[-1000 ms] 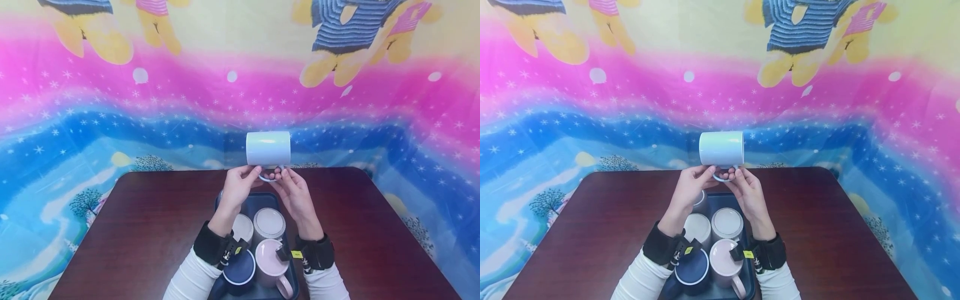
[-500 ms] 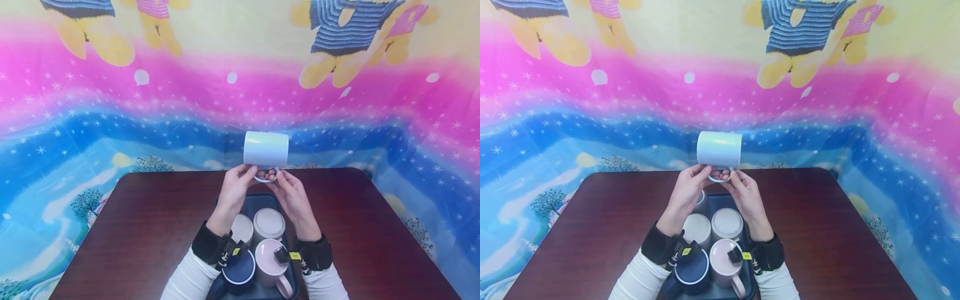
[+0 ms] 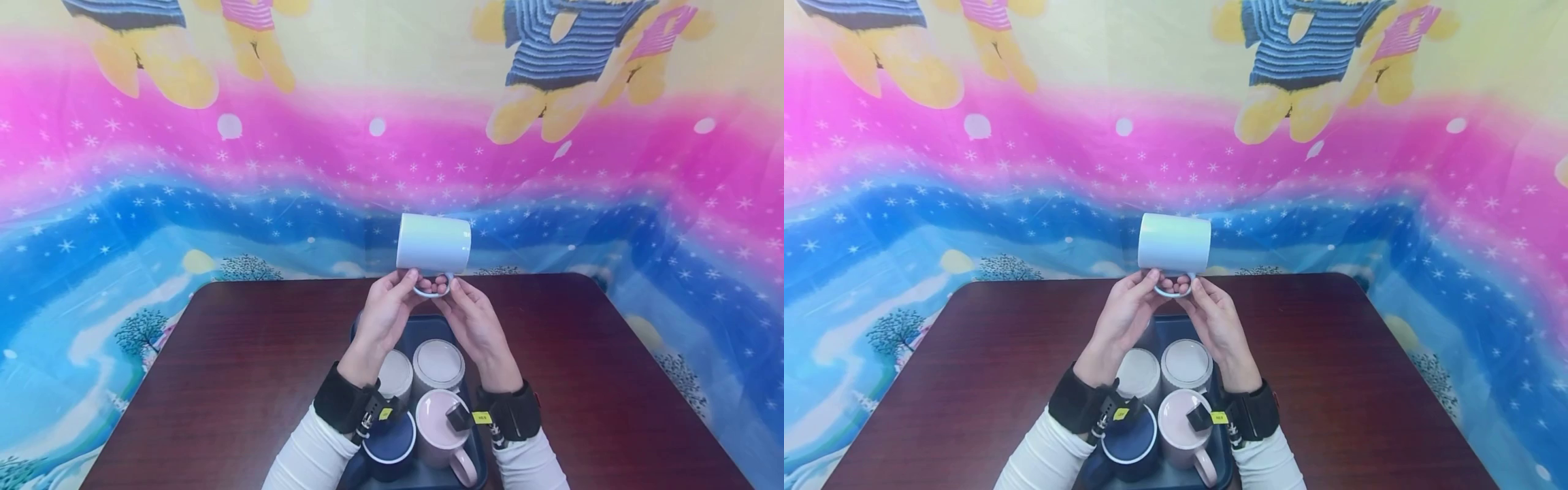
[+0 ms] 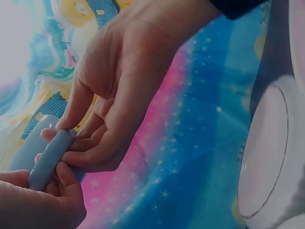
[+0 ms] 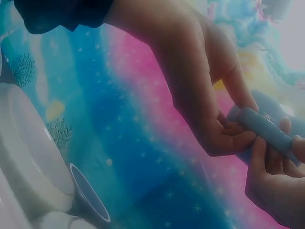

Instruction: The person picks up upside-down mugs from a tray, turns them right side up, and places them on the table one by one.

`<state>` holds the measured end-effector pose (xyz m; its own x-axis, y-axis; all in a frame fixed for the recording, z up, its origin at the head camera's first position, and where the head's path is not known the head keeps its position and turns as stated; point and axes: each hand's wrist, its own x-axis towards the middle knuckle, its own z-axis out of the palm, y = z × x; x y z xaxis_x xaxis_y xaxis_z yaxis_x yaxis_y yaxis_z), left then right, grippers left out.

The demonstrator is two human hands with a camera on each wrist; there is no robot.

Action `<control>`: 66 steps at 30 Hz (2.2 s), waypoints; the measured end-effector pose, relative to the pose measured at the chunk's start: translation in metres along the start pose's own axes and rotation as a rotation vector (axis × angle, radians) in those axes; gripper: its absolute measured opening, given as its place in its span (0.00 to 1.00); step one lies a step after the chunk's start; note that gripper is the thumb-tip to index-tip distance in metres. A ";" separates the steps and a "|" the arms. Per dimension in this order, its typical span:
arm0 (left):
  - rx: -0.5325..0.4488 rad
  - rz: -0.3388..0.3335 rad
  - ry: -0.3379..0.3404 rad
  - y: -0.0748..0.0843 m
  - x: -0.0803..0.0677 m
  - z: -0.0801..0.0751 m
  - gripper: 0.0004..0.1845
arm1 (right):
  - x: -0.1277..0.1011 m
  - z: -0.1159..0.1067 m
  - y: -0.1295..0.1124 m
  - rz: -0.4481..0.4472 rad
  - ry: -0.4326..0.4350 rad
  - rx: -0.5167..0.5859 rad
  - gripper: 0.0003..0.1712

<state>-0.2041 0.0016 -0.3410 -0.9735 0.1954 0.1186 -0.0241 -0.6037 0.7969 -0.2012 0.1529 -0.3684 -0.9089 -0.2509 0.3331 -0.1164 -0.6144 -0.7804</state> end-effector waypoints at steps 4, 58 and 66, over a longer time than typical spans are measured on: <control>-0.037 -0.014 -0.004 -0.001 0.000 0.000 0.12 | 0.001 -0.001 0.000 0.020 0.003 0.033 0.20; 0.053 0.135 0.177 0.021 0.001 -0.020 0.11 | -0.007 -0.036 -0.018 0.169 0.269 -0.866 0.29; 0.109 0.169 0.236 0.031 0.004 -0.043 0.14 | -0.012 -0.054 -0.008 0.182 0.350 -1.291 0.30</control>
<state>-0.2182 -0.0493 -0.3415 -0.9878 -0.0938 0.1243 0.1552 -0.5230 0.8381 -0.2112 0.2014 -0.3949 -0.9827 0.0689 0.1721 -0.0985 0.5923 -0.7997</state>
